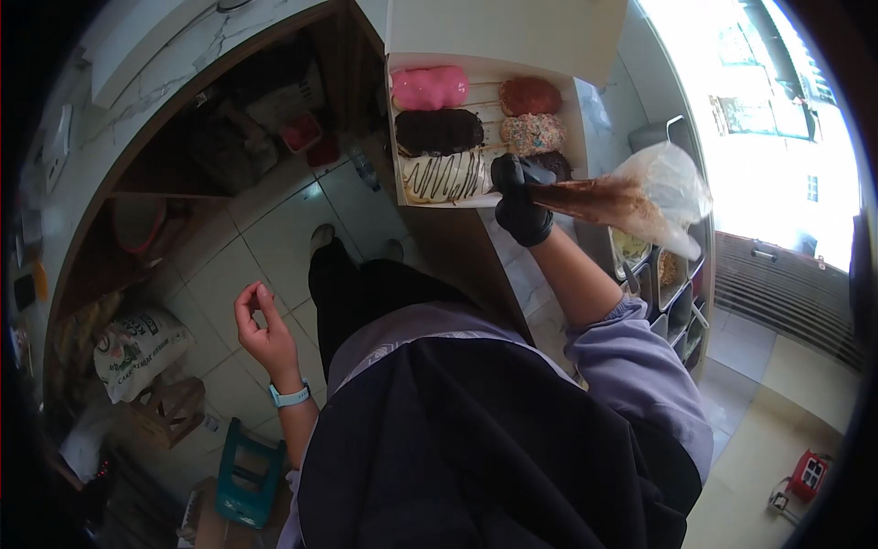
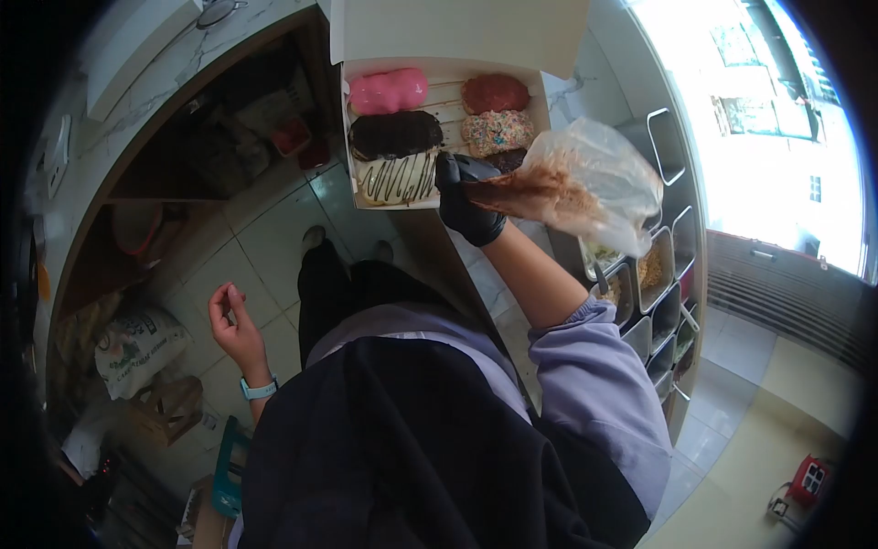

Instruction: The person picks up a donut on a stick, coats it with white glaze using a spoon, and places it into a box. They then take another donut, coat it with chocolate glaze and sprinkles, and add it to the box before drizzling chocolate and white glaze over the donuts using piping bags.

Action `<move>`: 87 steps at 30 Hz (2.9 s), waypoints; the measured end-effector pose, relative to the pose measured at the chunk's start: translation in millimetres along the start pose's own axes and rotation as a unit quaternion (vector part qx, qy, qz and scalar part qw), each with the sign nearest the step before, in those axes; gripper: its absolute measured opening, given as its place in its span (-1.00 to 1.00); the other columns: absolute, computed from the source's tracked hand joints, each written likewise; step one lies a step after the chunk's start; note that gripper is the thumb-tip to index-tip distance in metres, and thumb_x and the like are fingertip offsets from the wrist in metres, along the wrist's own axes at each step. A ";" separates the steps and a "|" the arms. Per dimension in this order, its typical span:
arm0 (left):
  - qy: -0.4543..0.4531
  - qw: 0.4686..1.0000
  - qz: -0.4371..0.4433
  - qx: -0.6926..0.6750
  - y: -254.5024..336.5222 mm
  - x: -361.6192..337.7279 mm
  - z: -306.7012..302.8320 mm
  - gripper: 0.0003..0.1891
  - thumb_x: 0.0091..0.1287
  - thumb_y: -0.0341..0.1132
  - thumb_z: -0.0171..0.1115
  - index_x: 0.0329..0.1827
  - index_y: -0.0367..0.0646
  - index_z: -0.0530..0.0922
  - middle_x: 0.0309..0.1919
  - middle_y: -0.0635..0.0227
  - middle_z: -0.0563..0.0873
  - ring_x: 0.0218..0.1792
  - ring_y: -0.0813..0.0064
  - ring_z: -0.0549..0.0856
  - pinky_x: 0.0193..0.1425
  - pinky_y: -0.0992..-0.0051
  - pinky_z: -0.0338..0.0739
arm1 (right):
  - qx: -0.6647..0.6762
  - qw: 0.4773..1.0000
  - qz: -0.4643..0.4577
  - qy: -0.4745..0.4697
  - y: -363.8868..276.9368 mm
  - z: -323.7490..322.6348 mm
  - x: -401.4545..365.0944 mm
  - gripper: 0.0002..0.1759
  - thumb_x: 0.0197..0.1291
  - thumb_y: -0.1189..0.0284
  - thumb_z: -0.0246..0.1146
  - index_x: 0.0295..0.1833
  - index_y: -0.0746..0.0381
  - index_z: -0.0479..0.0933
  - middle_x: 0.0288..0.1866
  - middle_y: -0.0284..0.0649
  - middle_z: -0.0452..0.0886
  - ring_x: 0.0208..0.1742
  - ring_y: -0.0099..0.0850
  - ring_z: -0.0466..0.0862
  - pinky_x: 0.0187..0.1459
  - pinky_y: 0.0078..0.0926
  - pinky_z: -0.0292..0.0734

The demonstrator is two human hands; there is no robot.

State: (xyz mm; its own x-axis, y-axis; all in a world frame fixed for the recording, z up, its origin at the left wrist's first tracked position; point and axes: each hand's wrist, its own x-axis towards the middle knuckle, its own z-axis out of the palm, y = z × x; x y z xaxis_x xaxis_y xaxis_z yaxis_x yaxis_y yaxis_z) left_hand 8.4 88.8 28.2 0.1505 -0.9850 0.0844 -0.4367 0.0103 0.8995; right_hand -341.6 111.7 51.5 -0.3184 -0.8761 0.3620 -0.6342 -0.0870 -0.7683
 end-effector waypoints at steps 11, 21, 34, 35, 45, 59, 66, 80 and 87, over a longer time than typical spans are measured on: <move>-0.186 0.973 0.135 -0.031 48.6 48.9 49.0 -0.85 0.31 -0.38 0.10 -0.20 -0.30 0.52 -0.41 0.36 0.59 -0.39 0.61 0.55 -0.23 0.61 0.44 | 0.241 0.912 -0.081 0.322 -112.3 -131.9 -17.5 -0.61 0.36 0.29 -0.20 -0.53 0.22 0.16 -0.58 -0.32 0.15 -0.54 -0.46 0.18 -0.41 -0.51 0.19; -0.327 0.877 0.290 -0.203 156.8 -21.5 13.7 -0.89 0.28 -0.53 0.08 -0.17 -0.35 0.48 -0.46 0.36 0.54 -0.50 0.64 0.44 -0.42 0.68 0.37 | -0.220 0.910 0.328 0.127 -225.0 -198.1 -241.5 -0.84 0.06 0.40 0.17 -0.33 0.28 0.49 -0.43 -0.05 0.56 -0.37 -0.15 0.57 -0.27 -0.36 0.46; -0.714 0.457 0.504 -0.166 246.0 -172.4 81.0 -0.90 0.10 -0.48 0.22 -0.32 -0.23 0.55 -0.44 0.24 0.61 -0.36 0.26 0.61 -0.28 0.41 0.50 | -0.382 0.820 0.353 0.241 -192.7 -244.3 -358.1 -0.74 -0.06 0.41 0.22 -0.24 0.30 0.46 -0.28 -0.06 0.50 -0.19 -0.12 0.51 -0.12 -0.29 0.43; -0.721 0.406 0.529 -0.187 243.5 -190.5 87.8 -0.90 0.08 -0.49 0.22 -0.33 -0.22 0.55 -0.42 0.25 0.61 -0.34 0.25 0.60 -0.27 0.39 0.51 | -0.364 0.821 0.372 0.234 -183.0 -244.4 -365.4 -0.74 -0.06 0.41 0.23 -0.24 0.30 0.45 -0.26 -0.06 0.50 -0.20 -0.12 0.51 -0.13 -0.28 0.43; -0.668 0.383 0.634 -0.077 254.3 -279.7 149.3 -0.52 0.09 -0.41 0.17 0.12 -0.19 0.35 0.03 0.12 0.46 0.08 0.13 0.43 0.15 0.27 0.31 | -0.419 0.786 0.353 0.287 -172.1 -216.9 -363.2 -0.67 -0.09 0.34 0.30 -0.17 0.23 0.49 -0.22 -0.13 0.50 -0.13 -0.19 0.51 -0.05 -0.29 0.40; -0.841 0.516 0.105 -0.124 269.1 -280.2 163.4 -0.64 0.33 -0.23 0.10 0.03 -0.35 0.42 -0.11 0.31 0.60 -0.09 0.58 0.53 -0.04 0.57 0.41 | -0.007 0.763 0.271 0.587 -178.3 -222.1 -397.1 -0.74 0.02 0.73 0.07 -0.14 0.33 0.46 -0.16 -0.21 0.55 -0.07 -0.45 0.52 0.04 -0.52 0.36; -0.816 0.514 0.263 -0.039 269.5 -282.7 146.0 -0.61 0.29 -0.20 0.15 0.04 -0.30 0.42 -0.10 0.25 0.59 -0.17 0.52 0.57 -0.10 0.56 0.44 | -0.084 0.706 0.220 0.668 -225.2 -273.3 -391.8 -0.73 0.37 0.37 -0.07 -0.24 0.31 0.46 -0.30 -0.25 0.57 -0.27 -0.49 0.53 -0.16 -0.51 0.42; -0.852 0.448 0.116 -0.244 417.8 -139.8 22.1 -0.73 0.24 -0.25 0.21 -0.17 -0.30 0.55 -0.59 0.50 0.50 -0.49 0.75 0.47 -0.37 0.73 0.37 | 0.270 0.941 0.181 0.094 -287.5 -164.7 -199.5 -0.71 0.35 0.32 -0.06 -0.07 0.32 0.43 -0.38 -0.31 0.49 -0.28 -0.54 0.48 -0.15 -0.53 0.39; -0.675 0.638 0.181 -0.324 359.0 -79.8 -19.5 -0.87 0.22 -0.62 -0.14 -0.29 -0.28 0.39 -0.62 0.56 0.34 -0.66 0.82 0.17 -0.56 0.72 0.09 | 0.183 0.975 0.087 0.091 -314.5 -90.0 -127.9 -0.78 0.34 0.39 -0.11 -0.20 0.33 0.35 -0.45 -0.22 0.48 -0.31 -0.38 0.48 -0.21 -0.44 0.37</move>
State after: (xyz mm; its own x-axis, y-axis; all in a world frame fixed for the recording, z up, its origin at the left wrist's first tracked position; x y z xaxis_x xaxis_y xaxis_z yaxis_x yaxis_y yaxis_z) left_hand -143.1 174.4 352.7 -0.9476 -0.1446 0.2849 0.2985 -0.0830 0.9508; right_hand -164.8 293.8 294.4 -0.5399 -0.7966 0.2718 -0.2764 -0.1372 -0.9512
